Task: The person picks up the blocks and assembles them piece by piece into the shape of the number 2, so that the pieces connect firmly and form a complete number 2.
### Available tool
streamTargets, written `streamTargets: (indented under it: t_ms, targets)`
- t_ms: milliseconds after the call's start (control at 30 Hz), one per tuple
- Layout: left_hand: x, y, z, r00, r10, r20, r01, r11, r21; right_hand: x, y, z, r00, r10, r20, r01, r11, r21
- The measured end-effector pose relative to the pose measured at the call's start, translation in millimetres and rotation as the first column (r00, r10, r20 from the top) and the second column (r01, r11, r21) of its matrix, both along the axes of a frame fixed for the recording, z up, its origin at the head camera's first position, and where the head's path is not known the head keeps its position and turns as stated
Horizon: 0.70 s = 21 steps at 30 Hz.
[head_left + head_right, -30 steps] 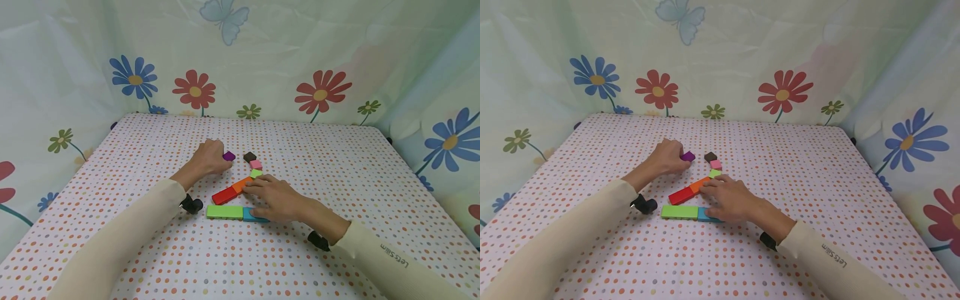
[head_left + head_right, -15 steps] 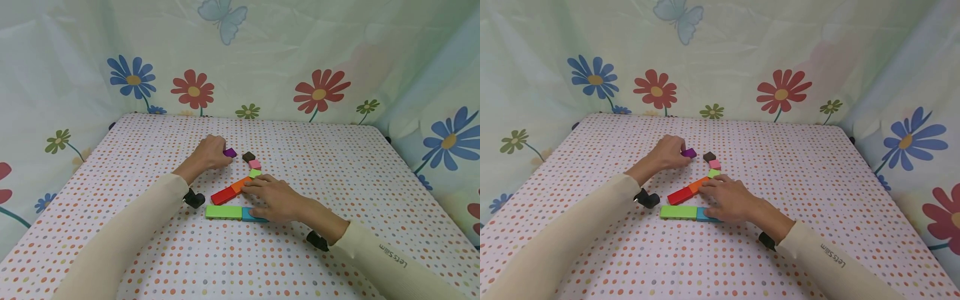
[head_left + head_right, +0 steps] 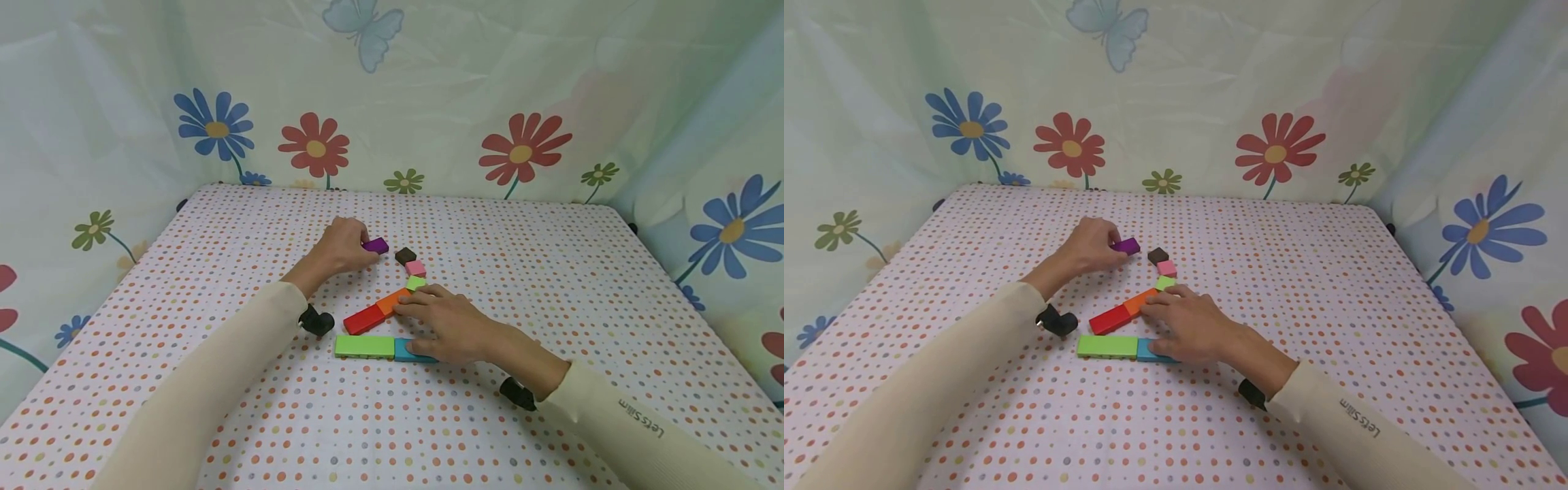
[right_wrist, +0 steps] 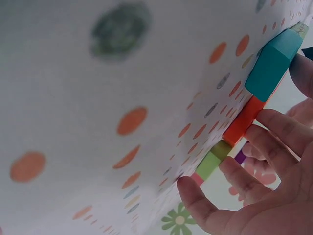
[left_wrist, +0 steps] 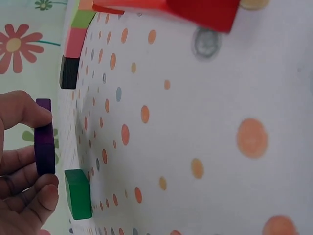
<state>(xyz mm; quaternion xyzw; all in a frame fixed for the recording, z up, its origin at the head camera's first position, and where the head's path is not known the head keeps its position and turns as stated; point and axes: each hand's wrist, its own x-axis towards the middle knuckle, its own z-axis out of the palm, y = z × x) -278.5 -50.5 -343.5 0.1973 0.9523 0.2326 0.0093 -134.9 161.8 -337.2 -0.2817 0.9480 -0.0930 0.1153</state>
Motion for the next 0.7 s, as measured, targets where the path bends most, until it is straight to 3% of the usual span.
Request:
streamTargets:
  t_ms: [700]
  targets:
    - [-9.4, 6.2, -7.2, 1.000, -0.022, 0.015, 0.022, 0.999, 0.031, 0.1, -0.3, -0.7, 1.000, 0.005, -0.006, -0.005, 1.000, -0.003]
